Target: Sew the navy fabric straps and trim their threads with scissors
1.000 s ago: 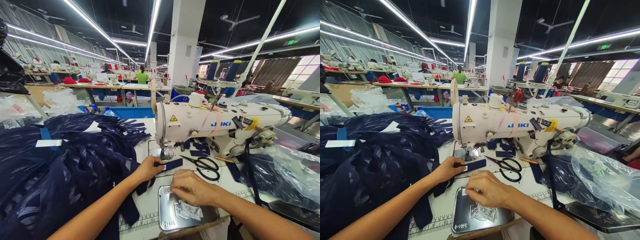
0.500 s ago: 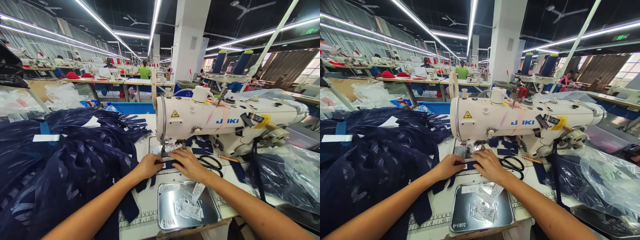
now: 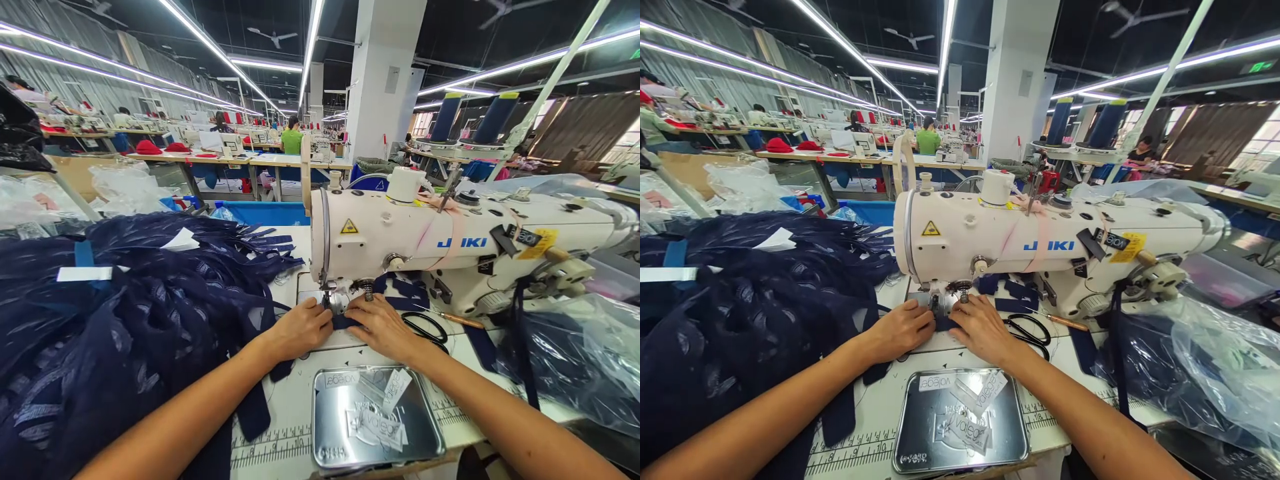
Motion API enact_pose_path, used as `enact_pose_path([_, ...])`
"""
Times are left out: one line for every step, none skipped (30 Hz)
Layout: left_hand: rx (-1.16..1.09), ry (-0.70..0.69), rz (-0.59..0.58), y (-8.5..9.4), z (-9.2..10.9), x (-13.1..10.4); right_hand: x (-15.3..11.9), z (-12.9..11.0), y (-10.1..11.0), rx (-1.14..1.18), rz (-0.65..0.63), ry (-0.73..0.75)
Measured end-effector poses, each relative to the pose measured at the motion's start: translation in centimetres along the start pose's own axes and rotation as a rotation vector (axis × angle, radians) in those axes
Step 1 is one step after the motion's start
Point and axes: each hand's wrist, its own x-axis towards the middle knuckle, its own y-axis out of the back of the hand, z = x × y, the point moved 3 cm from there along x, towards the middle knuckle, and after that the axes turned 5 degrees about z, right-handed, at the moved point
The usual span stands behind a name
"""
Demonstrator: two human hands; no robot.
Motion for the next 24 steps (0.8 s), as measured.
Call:
enact_pose_path([0.027, -0.03, 0.001, -0.1, 0.1, 0.0, 0.0, -0.1, -0.2, 0.018, 0.0, 0.005])
enact_pose_path([0.043, -0.041, 0.002, -0.1, 0.1, 0.0, 0.1, -0.2, -0.3, 0.042, -0.001, 0.024])
enact_pose_path([0.051, -0.044, 0.003, -0.2, 0.1, 0.1, 0.3, -0.3, -0.6, 0.066, -0.003, 0.052])
enact_pose_path([0.053, -0.047, 0.006, -0.1, 0.2, 0.1, 0.4, -0.5, -0.8, 0.088, -0.008, 0.083])
enact_pose_path([0.051, -0.048, 0.009, 0.0, 0.2, 0.2, 0.5, -0.6, -1.0, 0.104, -0.015, 0.113])
enact_pose_path([0.045, -0.046, 0.008, 0.0, 0.2, 0.2, 0.6, -0.6, -1.2, 0.11, -0.02, 0.138])
enact_pose_path([0.036, -0.039, 0.001, 0.1, 0.2, 0.2, 0.7, -0.7, -1.3, 0.108, -0.02, 0.158])
enact_pose_path([0.026, -0.022, -0.013, 0.2, 0.2, 0.2, 0.7, -0.7, -1.4, 0.102, -0.017, 0.175])
enact_pose_path([0.014, 0.008, -0.031, 0.3, 0.2, 0.1, 0.7, -0.7, -1.4, 0.092, -0.008, 0.192])
enact_pose_path([0.0, 0.054, -0.053, 0.4, 0.1, 0.0, 0.7, -0.8, -1.4, 0.081, 0.001, 0.208])
enact_pose_path([-0.018, 0.111, -0.078, 0.5, 0.0, -0.2, 0.6, -0.8, -1.4, 0.07, 0.012, 0.225])
enact_pose_path([-0.039, 0.171, -0.104, 0.6, 0.0, -0.4, 0.6, -0.9, -1.3, 0.061, 0.022, 0.239])
enact_pose_path([-0.062, 0.223, -0.13, 0.6, -0.1, -0.6, 0.6, -0.9, -1.2, 0.054, 0.028, 0.25])
enact_pose_path([-0.085, 0.258, -0.154, 0.7, -0.1, -0.8, 0.5, -0.9, -1.1, 0.049, 0.034, 0.258])
enact_pose_path([-0.104, 0.273, -0.174, 0.7, -0.1, -1.0, 0.5, -0.9, -1.1, 0.045, 0.04, 0.262])
enact_pose_path([-0.117, 0.272, -0.186, 0.8, 0.0, -1.1, 0.5, -0.9, -1.1, 0.039, 0.046, 0.266])
enact_pose_path([-0.123, 0.262, -0.191, 0.8, 0.1, -1.2, 0.5, -1.0, -1.1, 0.03, 0.05, 0.271])
enact_pose_path([-0.123, 0.251, -0.19, 0.8, 0.2, -1.2, 0.5, -1.0, -1.2, 0.015, 0.05, 0.277])
enact_pose_path([-0.12, 0.241, -0.185, 0.8, 0.3, -1.2, 0.5, -1.0, -1.3, 0.0, 0.044, 0.286])
enact_pose_path([-0.114, 0.235, -0.179, 0.7, 0.3, -1.1, 0.5, -1.0, -1.4, -0.015, 0.033, 0.295])
enact_pose_path([-0.108, 0.232, -0.173, 0.7, 0.3, -1.1, 0.5, -1.0, -1.6, -0.03, 0.018, 0.302])
enact_pose_path([-0.105, 0.231, -0.169, 0.6, 0.4, -1.0, 0.6, -1.0, -1.7, -0.041, 0.004, 0.306])
enact_pose_path([-0.104, 0.232, -0.166, 0.6, 0.4, -1.0, 0.6, -1.0, -1.8, -0.047, -0.006, 0.307])
enact_pose_path([-0.109, 0.233, -0.165, 0.5, 0.4, -1.0, 0.6, -1.0, -1.9, -0.048, -0.012, 0.304])
